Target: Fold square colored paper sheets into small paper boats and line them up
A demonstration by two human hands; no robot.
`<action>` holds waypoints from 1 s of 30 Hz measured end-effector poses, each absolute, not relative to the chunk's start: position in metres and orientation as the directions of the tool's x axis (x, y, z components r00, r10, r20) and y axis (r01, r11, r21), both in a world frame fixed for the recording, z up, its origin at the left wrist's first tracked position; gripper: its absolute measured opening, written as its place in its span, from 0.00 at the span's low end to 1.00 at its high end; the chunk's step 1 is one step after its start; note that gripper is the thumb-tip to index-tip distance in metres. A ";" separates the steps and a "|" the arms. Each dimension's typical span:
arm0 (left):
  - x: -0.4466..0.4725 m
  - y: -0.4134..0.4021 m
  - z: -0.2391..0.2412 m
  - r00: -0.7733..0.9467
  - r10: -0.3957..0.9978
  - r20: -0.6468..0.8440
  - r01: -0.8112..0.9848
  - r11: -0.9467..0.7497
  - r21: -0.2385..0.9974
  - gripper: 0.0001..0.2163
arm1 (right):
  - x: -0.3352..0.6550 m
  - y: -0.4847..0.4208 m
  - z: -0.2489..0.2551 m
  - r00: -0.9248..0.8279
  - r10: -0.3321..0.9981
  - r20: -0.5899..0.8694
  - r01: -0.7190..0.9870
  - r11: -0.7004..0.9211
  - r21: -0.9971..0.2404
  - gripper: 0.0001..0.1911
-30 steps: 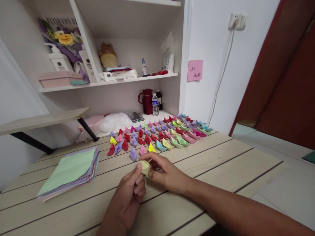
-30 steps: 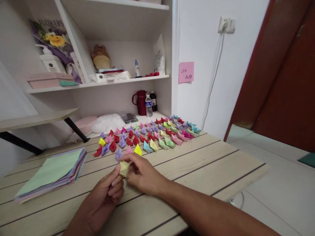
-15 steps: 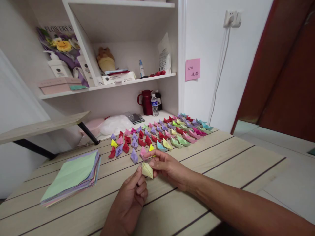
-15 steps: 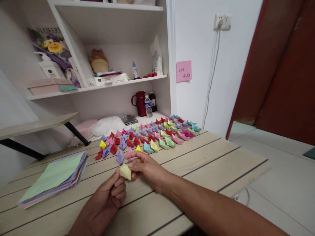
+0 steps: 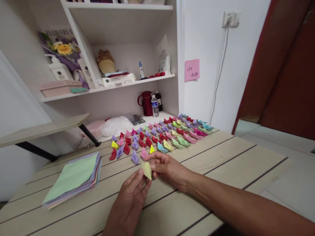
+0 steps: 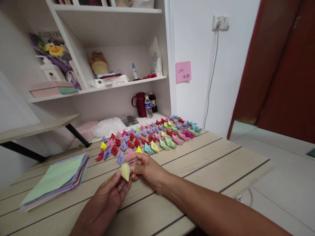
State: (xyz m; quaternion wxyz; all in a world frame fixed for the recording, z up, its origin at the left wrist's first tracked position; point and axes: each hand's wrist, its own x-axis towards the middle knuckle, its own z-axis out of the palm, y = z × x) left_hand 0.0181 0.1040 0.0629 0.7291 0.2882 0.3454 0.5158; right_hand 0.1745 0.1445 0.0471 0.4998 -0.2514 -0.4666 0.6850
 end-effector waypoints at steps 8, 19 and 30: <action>0.018 0.106 0.059 0.068 0.965 -0.253 -0.570 0.246 0.784 0.02 | 0.175 0.146 0.043 -0.282 0.935 0.216 -0.288 0.132 -0.949 0.12; 0.018 0.105 0.059 0.134 0.965 -0.224 -0.520 0.262 0.813 0.08 | 0.176 0.129 0.056 -0.322 0.826 0.463 -0.036 0.478 -0.878 0.20; 0.018 0.103 0.059 0.193 0.962 -0.193 -0.466 0.263 0.845 0.10 | 0.176 0.129 0.057 -0.325 0.831 0.451 -0.007 0.475 -0.880 0.18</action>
